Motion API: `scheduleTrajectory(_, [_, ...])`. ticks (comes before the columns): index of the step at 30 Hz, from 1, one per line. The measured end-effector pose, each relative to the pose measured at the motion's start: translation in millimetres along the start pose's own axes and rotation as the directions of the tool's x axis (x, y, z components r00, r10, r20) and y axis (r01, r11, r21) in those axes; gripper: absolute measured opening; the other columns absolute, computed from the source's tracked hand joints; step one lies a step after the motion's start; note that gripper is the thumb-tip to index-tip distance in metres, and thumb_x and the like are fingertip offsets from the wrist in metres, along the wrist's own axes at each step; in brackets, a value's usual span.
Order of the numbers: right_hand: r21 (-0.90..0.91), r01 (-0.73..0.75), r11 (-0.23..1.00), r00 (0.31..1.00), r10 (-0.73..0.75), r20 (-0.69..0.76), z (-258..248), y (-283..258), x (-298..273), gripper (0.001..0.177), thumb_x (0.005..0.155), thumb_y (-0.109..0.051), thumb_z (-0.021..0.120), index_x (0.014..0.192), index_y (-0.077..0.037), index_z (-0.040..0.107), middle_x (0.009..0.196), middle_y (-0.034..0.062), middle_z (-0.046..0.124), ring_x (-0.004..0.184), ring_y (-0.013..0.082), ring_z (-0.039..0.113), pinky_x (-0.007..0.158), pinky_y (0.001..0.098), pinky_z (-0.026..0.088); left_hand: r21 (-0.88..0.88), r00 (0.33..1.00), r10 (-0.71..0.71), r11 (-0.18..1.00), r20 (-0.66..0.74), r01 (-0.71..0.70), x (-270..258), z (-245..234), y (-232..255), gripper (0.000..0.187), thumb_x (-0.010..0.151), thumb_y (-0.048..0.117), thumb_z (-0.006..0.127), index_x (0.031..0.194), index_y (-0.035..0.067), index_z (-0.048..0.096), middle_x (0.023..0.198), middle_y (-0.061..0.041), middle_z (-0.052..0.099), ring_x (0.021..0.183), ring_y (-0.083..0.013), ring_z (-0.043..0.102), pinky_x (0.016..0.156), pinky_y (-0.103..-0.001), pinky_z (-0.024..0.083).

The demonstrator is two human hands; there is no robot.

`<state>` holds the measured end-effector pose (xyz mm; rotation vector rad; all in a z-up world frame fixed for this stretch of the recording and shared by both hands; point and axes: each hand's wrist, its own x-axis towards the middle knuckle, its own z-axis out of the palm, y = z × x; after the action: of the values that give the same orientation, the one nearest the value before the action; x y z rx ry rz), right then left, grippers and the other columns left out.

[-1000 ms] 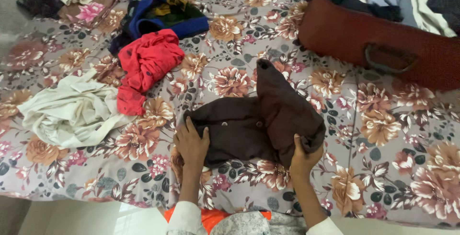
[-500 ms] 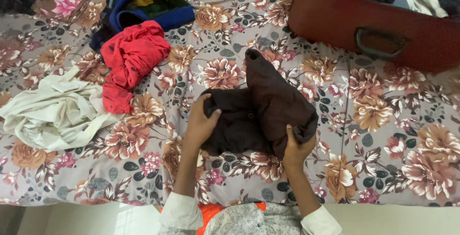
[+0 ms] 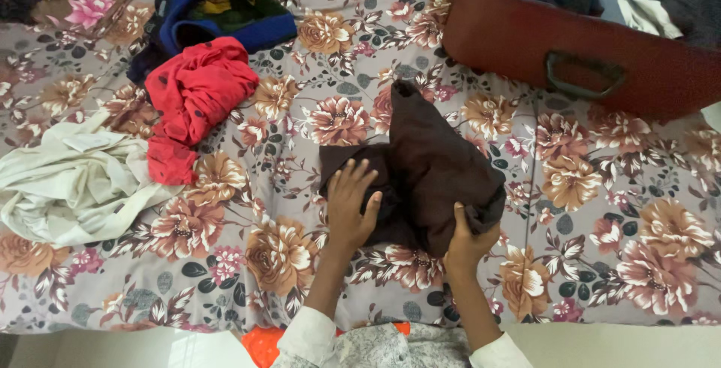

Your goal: The person folds a brown button-up jacket and a red patterned shirt on a bed, placing the folded brown jacket into an open suitcase.

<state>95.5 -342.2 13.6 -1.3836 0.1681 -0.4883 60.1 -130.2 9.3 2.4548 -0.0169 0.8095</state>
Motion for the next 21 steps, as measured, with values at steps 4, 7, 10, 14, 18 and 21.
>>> scheduleTrajectory(4, [0.111,-0.115,0.987,0.987,0.126,-0.101,0.7,-2.5,-1.6,0.053,0.085,-0.001,0.078,0.133,0.004,0.057,0.128,0.0101,0.064,0.112,0.0195,0.062,0.101,0.0312,0.049,0.079,0.988,-0.068,0.995,0.14,0.057,0.0,-10.1,9.0,0.073,0.094,0.048,0.065,0.147,0.001,0.05,0.157,-0.025,0.044,0.148,-0.0427,0.033,0.119,-0.055,0.022])
scheduleTrajectory(7, [0.174,-0.118,0.978,0.977,0.146,-0.153,7.9,-6.5,1.1,0.057,0.084,-0.002,0.079,0.136,0.004,0.055,0.131,0.0105,0.063,0.114,0.0197,0.061,0.103,0.032,0.05,0.111,0.959,-0.06,0.993,0.276,0.031,-0.6,-3.7,22.7,0.079,0.088,0.054,0.066,0.144,0.0,0.05,0.153,-0.028,0.04,0.144,-0.044,0.03,0.116,-0.055,0.02])
scheduleTrajectory(10, [0.166,-0.057,0.984,0.989,0.078,-0.127,4.5,-7.9,-1.2,0.06,0.085,-0.004,0.078,0.139,0.004,0.053,0.135,0.0107,0.061,0.117,0.0197,0.06,0.106,0.0318,0.049,-0.017,0.907,-0.134,0.988,0.399,0.153,2.4,2.2,14.3,0.059,0.097,0.049,0.057,0.14,0.009,0.058,0.156,-0.016,0.047,0.152,-0.0332,0.037,0.126,-0.049,0.022])
scheduleTrajectory(14, [-0.019,0.018,1.0,0.996,-0.02,-0.091,10.5,3.1,-5.6,0.056,0.09,-0.008,0.079,0.137,0.007,0.054,0.134,0.0128,0.063,0.117,0.0209,0.06,0.105,0.0329,0.048,0.004,0.968,-0.246,0.969,-0.055,0.247,-18.1,11.0,-19.8,0.05,0.106,0.037,0.048,0.143,0.006,0.056,0.159,-0.017,0.047,0.153,-0.0345,0.037,0.125,-0.045,0.024])
scheduleTrajectory(18, [-0.283,0.203,0.938,0.962,-0.138,0.235,29.2,8.0,-35.3,0.052,0.085,-0.007,0.077,0.132,0.005,0.058,0.117,0.0179,0.068,0.104,0.0283,0.065,0.094,0.0369,0.052,-0.523,0.894,-0.446,0.77,-0.03,0.366,-43.8,45.1,-69.5,0.063,0.112,0.037,0.036,0.156,-0.007,0.033,0.163,-0.024,0.032,0.153,-0.0395,0.025,0.124,-0.045,0.016])
scheduleTrajectory(21, [-0.202,0.65,0.733,0.609,-0.343,0.716,55.3,-17.6,-65.3,0.065,0.075,-0.007,0.077,0.138,-0.006,0.059,0.136,0.0179,0.067,0.124,0.0356,0.067,0.106,0.04,0.055,-0.894,0.842,-0.538,0.352,0.048,0.276,-65.5,56.6,-106.0,0.066,0.112,0.049,0.031,0.154,-0.001,0.039,0.157,-0.017,0.042,0.145,-0.0342,0.036,0.122,-0.042,0.023])
